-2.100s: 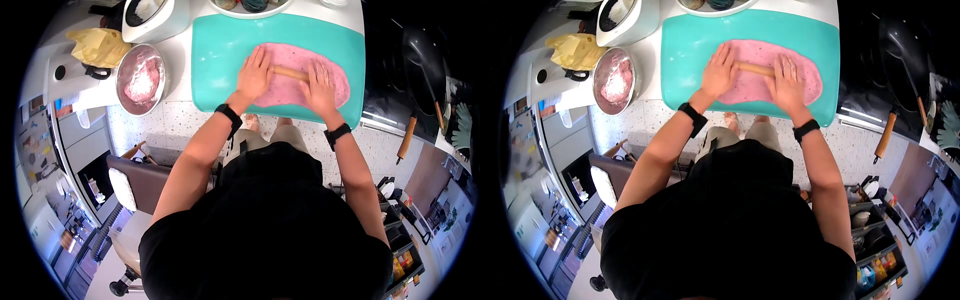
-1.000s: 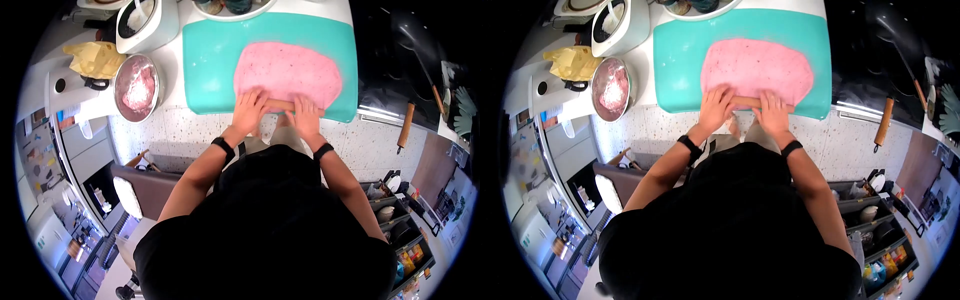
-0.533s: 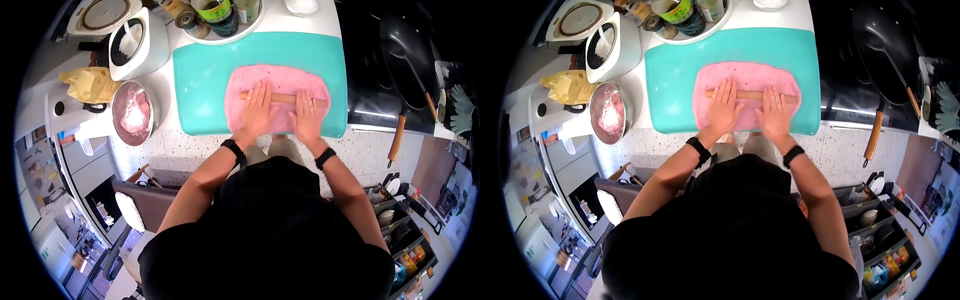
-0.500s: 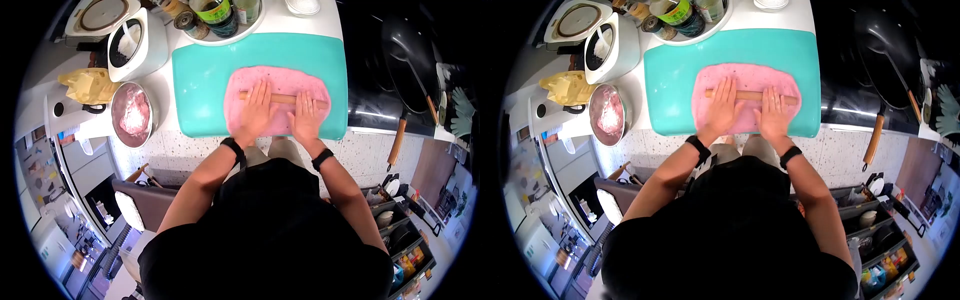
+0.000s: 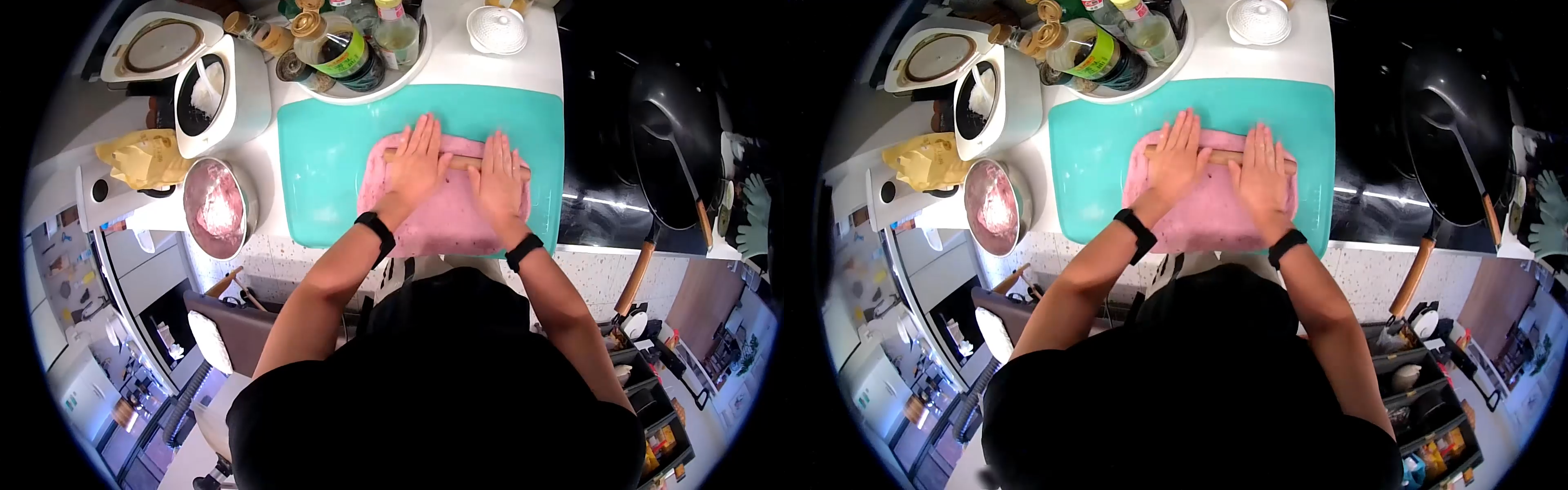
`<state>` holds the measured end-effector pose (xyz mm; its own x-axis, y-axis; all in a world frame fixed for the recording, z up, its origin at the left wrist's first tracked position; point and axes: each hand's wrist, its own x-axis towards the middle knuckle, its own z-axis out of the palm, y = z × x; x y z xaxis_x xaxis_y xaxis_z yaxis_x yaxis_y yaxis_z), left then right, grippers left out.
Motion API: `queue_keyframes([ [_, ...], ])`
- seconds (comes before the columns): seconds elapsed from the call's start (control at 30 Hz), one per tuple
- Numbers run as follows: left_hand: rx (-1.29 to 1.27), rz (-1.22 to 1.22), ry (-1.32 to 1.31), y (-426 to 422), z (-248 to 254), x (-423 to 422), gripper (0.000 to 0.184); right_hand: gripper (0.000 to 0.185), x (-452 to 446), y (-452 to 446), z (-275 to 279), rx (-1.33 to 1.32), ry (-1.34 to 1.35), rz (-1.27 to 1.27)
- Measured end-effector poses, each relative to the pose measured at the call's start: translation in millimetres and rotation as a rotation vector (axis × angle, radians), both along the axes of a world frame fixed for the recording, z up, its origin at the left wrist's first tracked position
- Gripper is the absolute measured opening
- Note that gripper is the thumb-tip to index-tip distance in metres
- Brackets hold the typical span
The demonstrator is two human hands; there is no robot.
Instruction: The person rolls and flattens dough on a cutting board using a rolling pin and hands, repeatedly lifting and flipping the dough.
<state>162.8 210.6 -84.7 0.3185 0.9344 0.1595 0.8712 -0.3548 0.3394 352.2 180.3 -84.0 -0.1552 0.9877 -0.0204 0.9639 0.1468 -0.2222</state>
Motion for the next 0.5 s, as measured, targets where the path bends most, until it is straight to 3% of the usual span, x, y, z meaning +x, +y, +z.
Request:
queue_keyframes([
  [0.17,0.013,-0.013,0.066,65.9,4.5,13.4,0.054,0.072,-0.9,70.9,-5.7,0.025,-0.068,-0.053],
  [0.23,-0.209,-0.034,0.001,92.9,15.3,15.2,0.054,0.07,1.9,102.8,-10.9,0.085,-0.073,-0.033],
  [0.3,-0.231,-0.009,-0.017,116.1,19.4,17.4,0.054,0.071,5.0,129.4,-19.3,0.121,-0.042,-0.036],
  [0.37,-0.278,0.014,-0.035,96.0,16.9,17.6,0.053,0.072,5.7,109.7,-21.5,0.133,-0.012,-0.041],
  [0.43,0.048,0.065,0.009,59.7,2.1,17.4,0.057,0.074,7.7,77.3,-11.0,0.108,-0.028,0.026],
  [0.5,-0.009,0.056,-0.056,9.9,-0.6,13.7,0.059,0.076,8.5,24.4,-4.3,0.015,0.025,0.037],
])
